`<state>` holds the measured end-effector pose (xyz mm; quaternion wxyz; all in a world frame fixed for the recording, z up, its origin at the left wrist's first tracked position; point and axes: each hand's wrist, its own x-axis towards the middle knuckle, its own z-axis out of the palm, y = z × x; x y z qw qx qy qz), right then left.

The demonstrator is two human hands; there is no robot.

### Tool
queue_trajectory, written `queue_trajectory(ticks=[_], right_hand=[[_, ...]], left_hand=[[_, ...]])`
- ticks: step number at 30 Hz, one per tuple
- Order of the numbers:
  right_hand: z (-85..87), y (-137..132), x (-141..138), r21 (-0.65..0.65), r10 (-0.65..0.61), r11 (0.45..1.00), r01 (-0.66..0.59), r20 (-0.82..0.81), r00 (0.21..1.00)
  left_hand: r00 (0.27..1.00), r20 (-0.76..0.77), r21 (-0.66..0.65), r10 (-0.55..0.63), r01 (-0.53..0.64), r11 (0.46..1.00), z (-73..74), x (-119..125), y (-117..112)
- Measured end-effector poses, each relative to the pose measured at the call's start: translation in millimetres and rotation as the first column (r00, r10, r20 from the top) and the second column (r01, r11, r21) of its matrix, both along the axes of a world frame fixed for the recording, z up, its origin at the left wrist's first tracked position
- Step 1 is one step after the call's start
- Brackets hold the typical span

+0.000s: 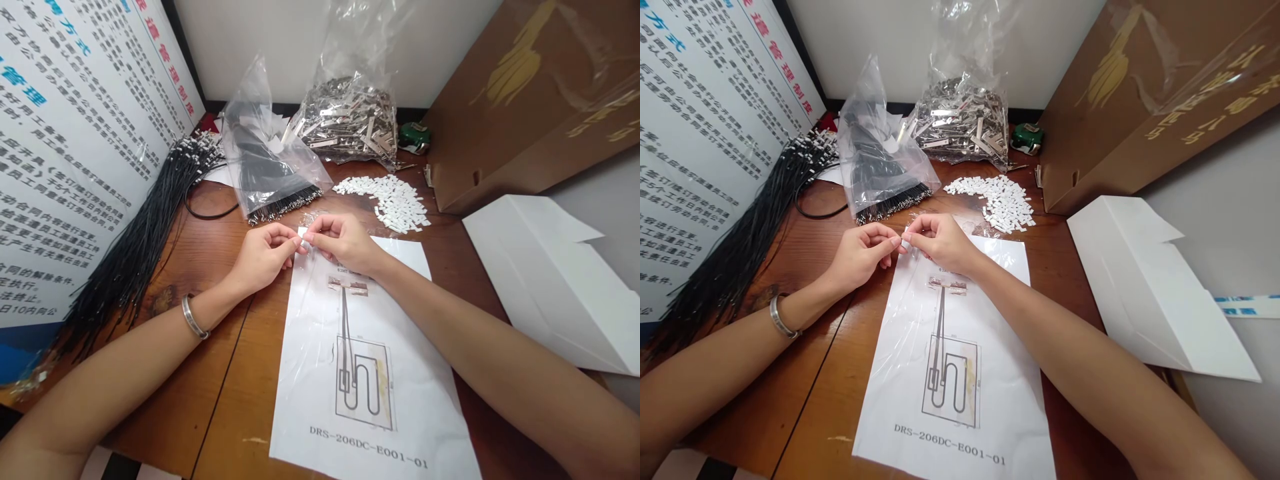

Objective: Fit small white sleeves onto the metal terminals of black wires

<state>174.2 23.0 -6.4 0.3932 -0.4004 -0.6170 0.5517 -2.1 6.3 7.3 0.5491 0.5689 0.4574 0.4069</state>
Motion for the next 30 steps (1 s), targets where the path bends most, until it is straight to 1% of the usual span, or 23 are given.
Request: queue_trajectory(ticks=[7, 13, 18, 26, 30], right_hand=[[0.8, -2.0, -1.5, 0.007, -0.015, 1.0, 0.015, -0.005, 1.0], [1.3, -0.5, -1.8, -0.025, -0.052, 0.998, 0.051, -0.046, 0.998], [1.3, 0.8, -0.7, -0.049, -0.077, 0.996, 0.074, -0.054, 0.996], [4.5, -1.4, -3.7, -0.048, -0.083, 0.996, 0.08, -0.05, 0.995], [4.1, -1.5, -4.3, -0.063, -0.096, 0.994, 0.091, -0.075, 0.993]], left_hand=[[1.0, -0.001, 0.009, -0.009, 0.009, 1.0, -1.8, -0.6, 1.3], [0.999, 0.02, 0.007, 0.027, -0.027, 1.0, -1.1, 0.6, 0.5], [0.999, 0.026, 0.005, 0.032, -0.033, 0.999, 1.1, 1.4, -0.5], [0.999, -0.002, 0.008, 0.037, -0.037, 0.999, 1.0, 1.2, -0.6], [0.999, 0.011, 0.011, 0.047, -0.047, 0.999, 2.1, 1.5, -0.1]])
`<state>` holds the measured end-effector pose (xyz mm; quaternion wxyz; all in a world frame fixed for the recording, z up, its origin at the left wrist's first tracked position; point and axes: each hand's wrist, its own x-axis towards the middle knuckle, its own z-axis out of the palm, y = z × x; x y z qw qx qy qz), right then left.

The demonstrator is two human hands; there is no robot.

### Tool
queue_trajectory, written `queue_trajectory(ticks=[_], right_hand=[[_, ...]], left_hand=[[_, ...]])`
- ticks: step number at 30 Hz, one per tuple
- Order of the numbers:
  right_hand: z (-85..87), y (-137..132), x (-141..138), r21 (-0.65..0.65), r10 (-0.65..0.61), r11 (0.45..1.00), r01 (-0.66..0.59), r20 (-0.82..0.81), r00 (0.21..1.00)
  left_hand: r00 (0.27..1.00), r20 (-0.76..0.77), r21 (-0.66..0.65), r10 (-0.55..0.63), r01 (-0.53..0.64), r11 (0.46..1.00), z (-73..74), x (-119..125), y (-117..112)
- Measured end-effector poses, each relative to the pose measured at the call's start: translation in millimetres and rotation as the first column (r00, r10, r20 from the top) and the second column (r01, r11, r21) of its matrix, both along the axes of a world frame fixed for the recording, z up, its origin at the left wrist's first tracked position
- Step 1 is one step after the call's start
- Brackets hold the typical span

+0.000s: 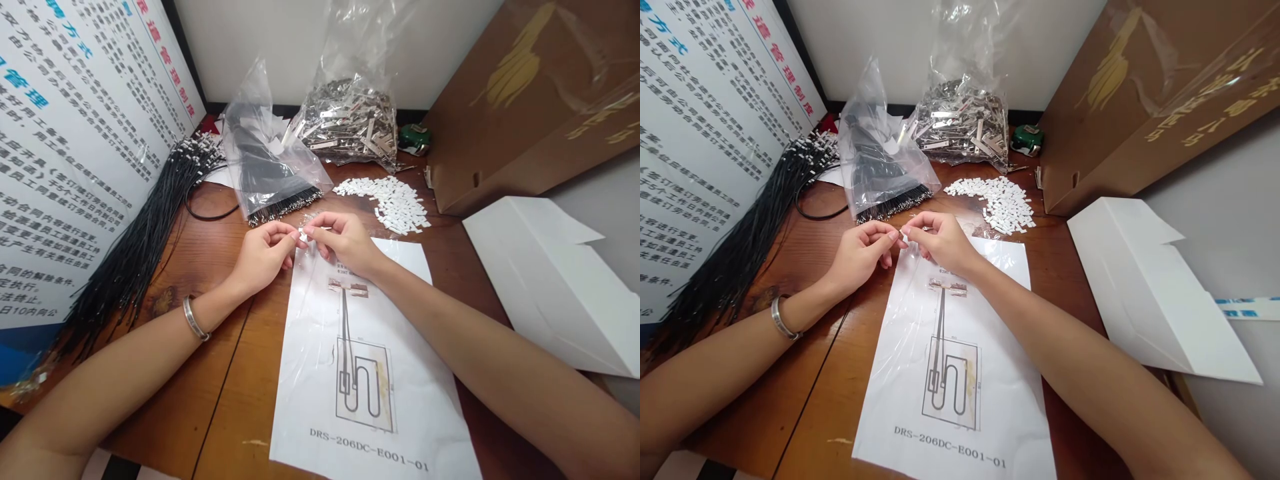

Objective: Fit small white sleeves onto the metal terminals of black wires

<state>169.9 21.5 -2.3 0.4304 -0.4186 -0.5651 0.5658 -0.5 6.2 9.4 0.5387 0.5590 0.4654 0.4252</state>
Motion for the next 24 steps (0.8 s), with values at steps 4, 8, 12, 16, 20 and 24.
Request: queue_trajectory(ticks=[4, 8, 12, 16, 20, 24], right_hand=[[0.0, 0.3, 0.3, -0.006, 0.016, 1.0, -0.016, -0.022, 1.0], [1.1, -0.6, -0.4, 0.006, -0.012, 1.0, 0.012, 0.001, 1.0], [0.8, -1.8, -1.6, 0.023, -0.014, 1.0, 0.013, 0.031, 0.999], [1.3, -4.0, -2.1, 0.046, -0.007, 0.999, 0.004, 0.047, 0.999], [1.3, -4.2, -1.7, 0.034, -0.02, 0.999, 0.017, 0.071, 0.997], [-3.0, 1.7, -2.6, -0.029, -0.06, 0.998, 0.06, -0.027, 0.998]], left_hand=[[1.0, 0.022, -0.004, 0.017, -0.017, 1.0, 1.6, 0.8, 0.0], [1.0, 0.018, -0.007, 0.018, -0.018, 1.0, -0.2, 0.6, -0.1], [1.0, -0.008, -0.004, 0.008, -0.008, 1.0, -0.7, 0.0, -0.2], [1.0, -0.025, -0.005, 0.009, -0.01, 1.0, 1.0, -0.1, -0.4], [1.0, -0.018, -0.007, 0.001, -0.001, 1.0, 1.1, 0.2, -0.3], [1.0, -0.019, -0.01, -0.012, 0.012, 1.0, -0.2, 1.0, -0.7]])
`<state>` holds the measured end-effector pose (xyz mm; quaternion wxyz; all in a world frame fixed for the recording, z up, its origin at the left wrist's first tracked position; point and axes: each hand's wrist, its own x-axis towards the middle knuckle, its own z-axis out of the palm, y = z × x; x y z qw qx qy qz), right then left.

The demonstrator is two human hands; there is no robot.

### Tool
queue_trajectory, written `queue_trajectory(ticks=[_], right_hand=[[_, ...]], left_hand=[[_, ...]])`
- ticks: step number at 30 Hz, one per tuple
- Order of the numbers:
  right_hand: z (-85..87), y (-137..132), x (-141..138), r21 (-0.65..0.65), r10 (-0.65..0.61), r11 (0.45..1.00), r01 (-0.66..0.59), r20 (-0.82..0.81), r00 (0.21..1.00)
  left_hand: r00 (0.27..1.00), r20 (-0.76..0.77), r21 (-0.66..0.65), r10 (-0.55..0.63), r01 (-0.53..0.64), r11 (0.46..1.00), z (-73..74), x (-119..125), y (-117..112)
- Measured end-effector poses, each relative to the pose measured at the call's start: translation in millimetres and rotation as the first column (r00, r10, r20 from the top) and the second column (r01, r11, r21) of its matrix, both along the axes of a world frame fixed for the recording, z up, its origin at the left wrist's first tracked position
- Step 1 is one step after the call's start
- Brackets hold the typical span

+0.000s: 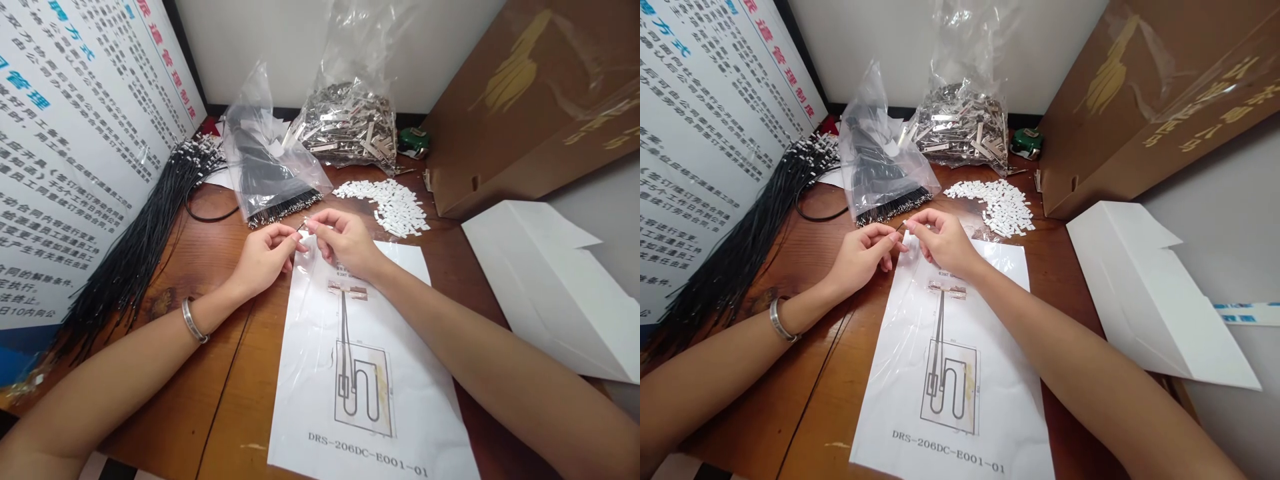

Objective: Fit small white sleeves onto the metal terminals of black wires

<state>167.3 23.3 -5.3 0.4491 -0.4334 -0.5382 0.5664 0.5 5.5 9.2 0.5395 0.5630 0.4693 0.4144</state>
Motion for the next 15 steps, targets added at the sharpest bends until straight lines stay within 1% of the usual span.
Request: queue_trajectory(ticks=[2, 4, 6, 9, 12, 15], right_hand=[[-2.9, 4.2, -0.8, -0.031, -0.077, 0.997, 0.074, -0.112, 0.991], [-5.8, 8.4, -0.4, -0.06, -0.199, 0.98, 0.191, -0.219, 0.955], [-9.2, 12.6, 2.3, -0.081, -0.342, 0.94, 0.333, -0.283, 0.896], [-15.8, 18.6, 10.6, -0.059, -0.512, 0.853, 0.518, -0.289, 0.809], [-21.5, 22.9, 18.2, 0.013, -0.582, 0.796, 0.605, -0.26, 0.771], [-21.5, 22.7, 19.0, 0.029, -0.591, 0.786, 0.618, -0.257, 0.764]], left_hand=[[1.0, -0.014, 0.005, -0.014, 0.014, 1.0, -0.3, 0.2, -0.2], [0.999, -0.026, 0.007, -0.029, 0.029, 1.0, 0.0, -0.2, -0.3], [0.999, -0.027, 0.003, -0.044, 0.045, 0.999, 0.6, -1.2, -0.2], [0.996, -0.018, -0.011, -0.082, 0.082, 0.997, 0.7, -3.4, -1.0], [0.991, -0.005, -0.033, -0.134, 0.134, 0.99, -1.9, -4.6, -2.8], [0.99, 0.017, -0.024, -0.14, 0.141, 0.99, -2.7, -4.8, -1.7]])
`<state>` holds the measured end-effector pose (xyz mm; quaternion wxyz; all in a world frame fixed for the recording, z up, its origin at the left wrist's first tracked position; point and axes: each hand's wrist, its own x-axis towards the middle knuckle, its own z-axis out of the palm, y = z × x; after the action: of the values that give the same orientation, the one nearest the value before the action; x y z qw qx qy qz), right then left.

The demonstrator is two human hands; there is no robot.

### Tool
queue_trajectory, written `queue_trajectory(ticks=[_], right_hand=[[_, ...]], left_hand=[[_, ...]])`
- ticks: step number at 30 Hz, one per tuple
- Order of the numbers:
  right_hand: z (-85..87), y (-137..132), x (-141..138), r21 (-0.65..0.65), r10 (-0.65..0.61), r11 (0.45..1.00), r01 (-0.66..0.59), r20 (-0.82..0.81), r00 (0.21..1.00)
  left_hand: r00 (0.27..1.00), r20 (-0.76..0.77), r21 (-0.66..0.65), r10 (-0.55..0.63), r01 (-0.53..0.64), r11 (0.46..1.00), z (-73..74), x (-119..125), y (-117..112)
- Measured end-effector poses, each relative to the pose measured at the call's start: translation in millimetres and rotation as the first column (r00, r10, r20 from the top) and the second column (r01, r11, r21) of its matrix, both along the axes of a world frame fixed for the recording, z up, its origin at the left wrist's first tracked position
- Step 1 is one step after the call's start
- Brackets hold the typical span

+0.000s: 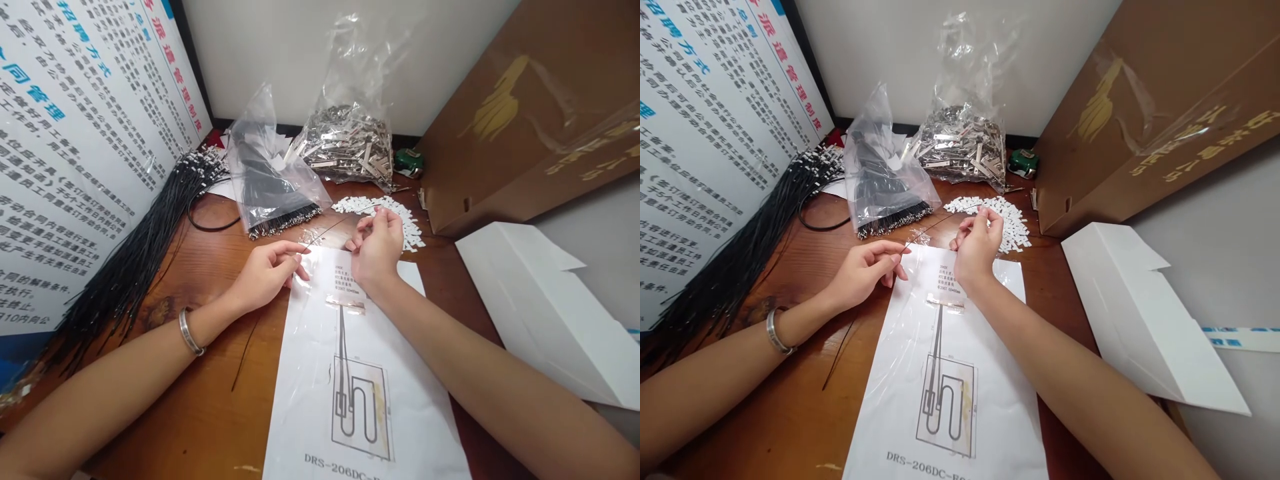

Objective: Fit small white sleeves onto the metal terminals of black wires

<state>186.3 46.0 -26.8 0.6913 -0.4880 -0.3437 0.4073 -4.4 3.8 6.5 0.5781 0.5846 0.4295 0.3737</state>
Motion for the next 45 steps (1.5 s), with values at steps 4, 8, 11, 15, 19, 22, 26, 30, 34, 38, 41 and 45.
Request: queue_trajectory(ticks=[4, 8, 11, 15, 19, 22, 26, 30, 34, 38, 41, 45], right_hand=[[8.8, -6.0, -7.0, -0.041, 0.02, 0.999, -0.023, -0.074, 0.997], [16.6, -11.7, -12.8, -0.07, 0.063, 0.995, -0.068, -0.073, 0.995], [16.7, -13.2, -14.1, -0.07, 0.097, 0.992, -0.1, -0.043, 0.994], [12.8, -12.1, -13.7, -0.039, 0.14, 0.99, -0.138, 0.043, 0.989], [12.4, -11.5, -14.5, -0.043, 0.154, 0.987, -0.152, 0.063, 0.986], [14.7, -12.2, -16.1, -0.067, 0.158, 0.986, -0.155, 0.036, 0.987], [16.9, -13.6, -17.6, -0.08, 0.199, 0.978, -0.194, 0.054, 0.979], [18.5, -15.1, -18.3, -0.082, 0.238, 0.969, -0.234, 0.038, 0.971], [19.9, -15.3, -18.7, -0.097, 0.269, 0.96, -0.263, 0.057, 0.961], [20.8, -14.4, -20.2, -0.131, 0.292, 0.952, -0.276, 0.122, 0.949], [20.6, -14.1, -21.8, -0.133, 0.303, 0.95, -0.282, 0.179, 0.936], [19.6, -14.8, -23.1, -0.122, 0.312, 0.949, -0.292, 0.209, 0.927]], left_hand=[[0.984, -0.037, 0.134, 0.173, -0.167, 0.977, 21.7, -11.2, 15.4], [0.863, -0.25, 0.334, 0.439, -0.349, 0.876, 67.7, -49.4, 41.3], [0.653, -0.5, 0.482, 0.57, -0.337, 0.809, 89.4, -89.0, 56.6], [0.194, -0.691, 0.636, 0.696, -0.293, 0.713, 83.6, -127.0, 68.2], [0.23, -0.694, 0.67, 0.682, -0.142, 0.729, 67.5, -120.9, 69.9], [0.402, -0.714, 0.632, 0.574, 0.016, 0.775, 59.5, -93.3, 63.4], [0.541, -0.723, 0.573, 0.43, 0.122, 0.81, 47.3, -55.3, 46.8], [0.459, -0.792, 0.546, 0.403, 0.237, 0.804, 33.0, -38.5, 35.3], [0.413, -0.805, 0.559, 0.426, 0.288, 0.777, 19.4, -45.8, 38.9], [0.407, -0.786, 0.596, 0.466, 0.301, 0.744, 8.0, -51.9, 43.9], [0.363, -0.788, 0.608, 0.498, 0.322, 0.726, 3.8, -43.1, 43.7], [0.286, -0.801, 0.597, 0.526, 0.316, 0.738, 2.4, -24.4, 46.0]])
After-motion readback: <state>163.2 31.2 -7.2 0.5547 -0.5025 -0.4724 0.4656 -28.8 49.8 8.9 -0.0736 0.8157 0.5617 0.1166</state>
